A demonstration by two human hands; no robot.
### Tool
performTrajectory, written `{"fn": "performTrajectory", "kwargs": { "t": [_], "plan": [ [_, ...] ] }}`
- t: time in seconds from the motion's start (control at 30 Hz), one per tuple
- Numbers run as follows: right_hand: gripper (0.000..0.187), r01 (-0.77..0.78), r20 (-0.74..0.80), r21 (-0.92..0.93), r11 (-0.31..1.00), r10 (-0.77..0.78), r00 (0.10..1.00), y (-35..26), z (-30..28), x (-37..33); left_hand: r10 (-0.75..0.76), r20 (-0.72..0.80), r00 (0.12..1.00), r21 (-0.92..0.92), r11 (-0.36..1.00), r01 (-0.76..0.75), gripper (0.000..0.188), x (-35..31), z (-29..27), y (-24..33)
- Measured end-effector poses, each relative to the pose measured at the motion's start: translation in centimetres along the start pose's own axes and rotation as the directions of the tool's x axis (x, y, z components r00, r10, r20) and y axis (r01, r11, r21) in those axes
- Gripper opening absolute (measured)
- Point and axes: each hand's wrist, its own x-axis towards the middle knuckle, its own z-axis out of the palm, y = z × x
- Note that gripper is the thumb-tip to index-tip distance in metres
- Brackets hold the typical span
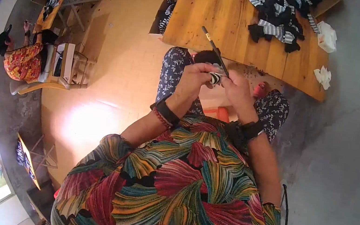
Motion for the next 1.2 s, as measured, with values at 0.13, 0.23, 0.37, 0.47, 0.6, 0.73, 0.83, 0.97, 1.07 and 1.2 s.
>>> {"fn": "performTrajectory", "kwargs": {
  "t": [0.13,0.23,0.37,0.47,0.6,0.73,0.83,0.97,1.07,1.2],
  "plan": [
    [0.018,0.104,-0.071,-0.145,0.984,-0.115,0.991,-0.9,0.1,0.0,0.047,0.044,0.998,0.002,0.999,-0.047,0.020,0.1,-0.4,0.4],
    [0.018,0.131,-0.093,-0.161,0.978,-0.147,0.985,-1.2,0.4,0.1,-0.023,0.082,0.996,-0.219,0.975,0.040,0.020,0.3,-0.9,0.0],
    [0.014,0.071,-0.123,-0.074,0.995,-0.080,0.989,-1.1,0.1,-0.1,-0.083,0.210,0.974,-0.263,0.955,0.138,0.023,0.1,0.3,0.5],
    [0.013,0.045,-0.129,-0.033,0.998,-0.049,0.990,-1.2,-0.3,-0.5,-0.117,0.106,0.987,-0.164,0.977,0.134,0.026,0.0,0.3,-0.1],
    [0.012,0.039,-0.084,-0.026,0.999,-0.041,0.996,-0.3,-0.2,-0.5,-0.179,-0.057,0.982,-0.060,0.983,0.176,0.022,-0.1,0.4,-0.7],
    [0.007,-0.025,-0.117,0.224,0.974,0.052,0.992,-0.3,0.4,-0.5,-0.049,-0.127,0.991,0.048,0.997,0.056,0.020,0.0,0.8,-1.4],
    [0.007,-0.219,-0.027,0.550,0.806,0.279,0.960,-0.9,0.2,-0.5,0.043,-0.093,0.995,0.186,0.982,-0.025,0.020,0.2,1.1,-1.0],
    [0.005,-0.263,0.063,0.804,0.533,0.364,0.929,-0.4,0.2,-0.5,-0.028,-0.082,0.996,0.210,0.977,0.045,0.022,0.2,1.4,-0.6],
    [0.005,-0.302,0.179,0.885,0.355,0.340,0.923,-0.1,-0.3,-0.3,-0.042,-0.076,0.996,0.201,0.978,0.057,0.023,0.2,1.4,-0.2],
    [0.008,-0.370,0.286,0.851,0.374,0.262,0.922,-0.8,-1.7,-0.1,-0.049,-0.048,0.998,0.204,0.977,0.058,0.024,0.2,1.3,0.1]
  ]
}}
